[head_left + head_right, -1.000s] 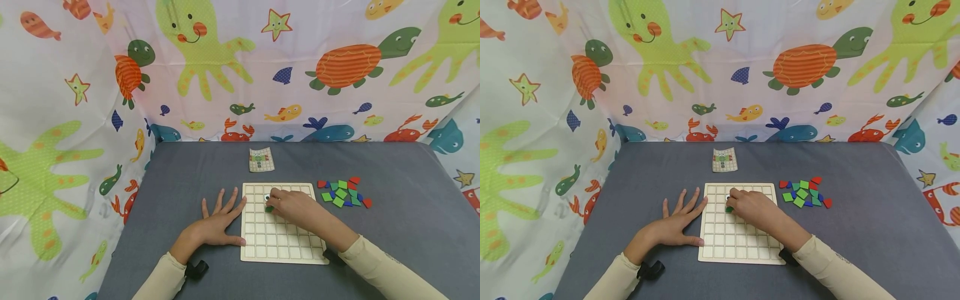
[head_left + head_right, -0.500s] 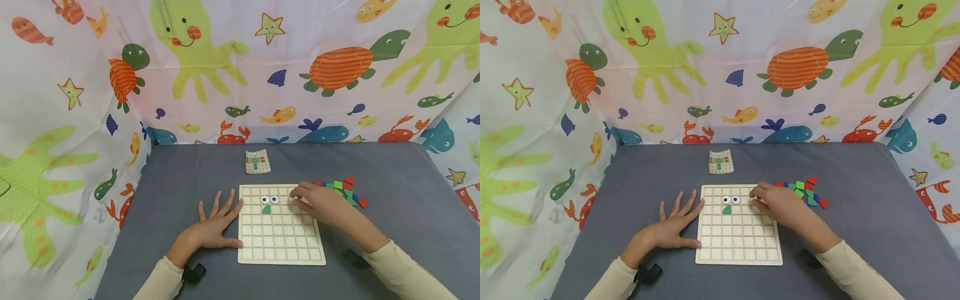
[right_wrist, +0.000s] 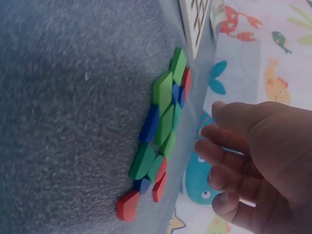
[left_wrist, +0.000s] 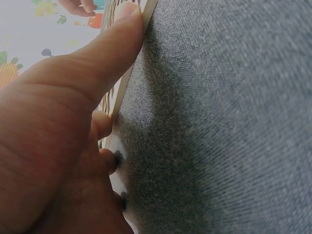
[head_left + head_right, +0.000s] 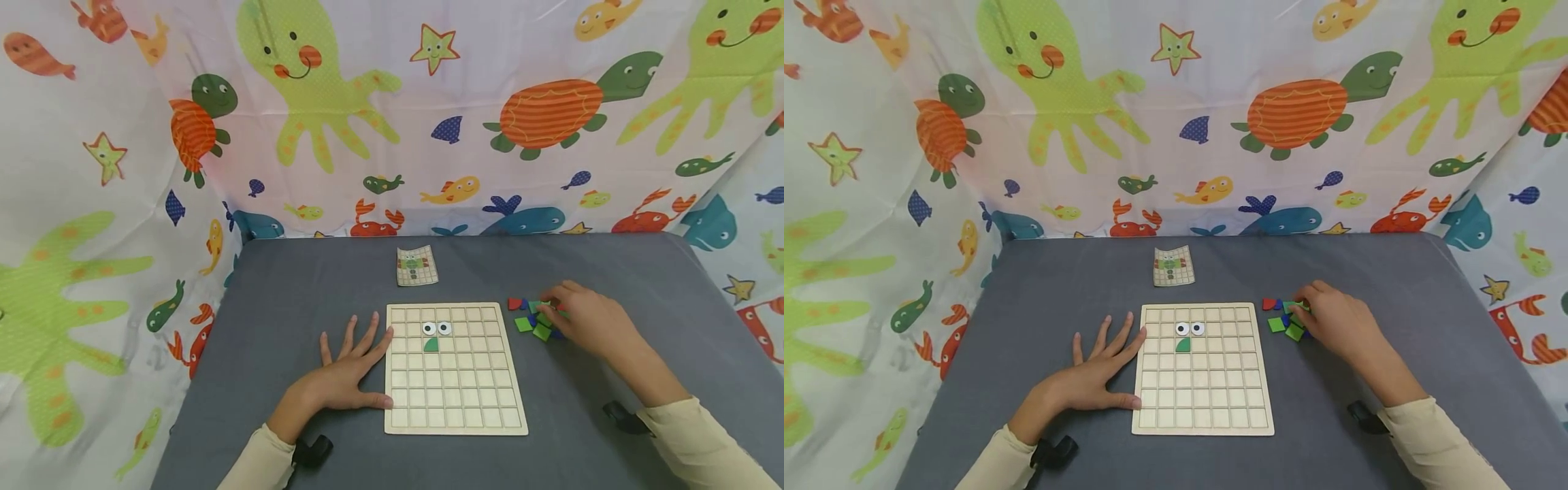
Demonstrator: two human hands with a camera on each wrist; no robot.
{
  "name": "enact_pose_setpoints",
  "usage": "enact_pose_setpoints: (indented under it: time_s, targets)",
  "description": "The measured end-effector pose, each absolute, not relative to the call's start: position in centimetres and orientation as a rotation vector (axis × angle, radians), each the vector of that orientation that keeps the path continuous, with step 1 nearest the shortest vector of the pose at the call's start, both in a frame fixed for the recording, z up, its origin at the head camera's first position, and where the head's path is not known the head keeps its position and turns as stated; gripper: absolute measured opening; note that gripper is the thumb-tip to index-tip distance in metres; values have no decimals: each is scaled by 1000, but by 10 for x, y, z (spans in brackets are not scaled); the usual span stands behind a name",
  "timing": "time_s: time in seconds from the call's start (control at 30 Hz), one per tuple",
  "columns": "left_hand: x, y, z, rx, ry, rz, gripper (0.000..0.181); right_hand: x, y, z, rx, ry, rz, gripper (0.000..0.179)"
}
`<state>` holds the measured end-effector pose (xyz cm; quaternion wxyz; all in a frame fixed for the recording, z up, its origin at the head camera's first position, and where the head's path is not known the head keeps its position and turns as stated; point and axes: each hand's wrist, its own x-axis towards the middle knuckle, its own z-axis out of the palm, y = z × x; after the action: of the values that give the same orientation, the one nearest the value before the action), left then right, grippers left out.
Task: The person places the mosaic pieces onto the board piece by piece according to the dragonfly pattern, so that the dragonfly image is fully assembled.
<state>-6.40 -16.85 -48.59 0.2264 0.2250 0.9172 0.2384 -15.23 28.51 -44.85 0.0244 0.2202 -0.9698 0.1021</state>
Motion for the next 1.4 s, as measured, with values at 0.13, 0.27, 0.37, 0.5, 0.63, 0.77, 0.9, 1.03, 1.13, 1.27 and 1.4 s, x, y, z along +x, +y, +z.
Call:
enact_pose_setpoints:
  time_s: [0.13,0.27,0.37,0.5,0.63,0.77,0.9,1.03,1.13,1.27,1.4]
  targets:
    - [-65,-171,-487,616,2544,637,117,-157,285,-453,636,-3023,288,28]
    - [-66,-171,-487,619,2536,623,118,-161,282,-457,617,-3053,263,29]
    - [-65,-169,-485,625,2518,629,118,-163,281,-459,598,-3074,258,30]
    - [-67,-169,-486,644,2515,668,118,-165,277,-458,562,-3082,258,31]
    - [-67,-169,-486,644,2530,644,118,-167,271,-457,537,-3110,284,33]
    - [-66,-169,-487,630,2530,607,118,-167,266,-460,495,-3154,317,34]
    - [-65,-171,-487,633,2514,639,118,-167,263,-462,494,-3147,343,31]
    - [-65,-170,-487,639,2499,662,119,-168,262,-464,514,-3144,358,30]
    - [-65,-169,-484,637,2498,647,118,-169,261,-465,517,-3152,361,30]
    - [-65,-168,-485,625,2510,609,118,-169,259,-465,521,-3151,377,30]
    - [-66,-170,-493,636,2524,650,119,-171,259,-466,536,-3131,399,29]
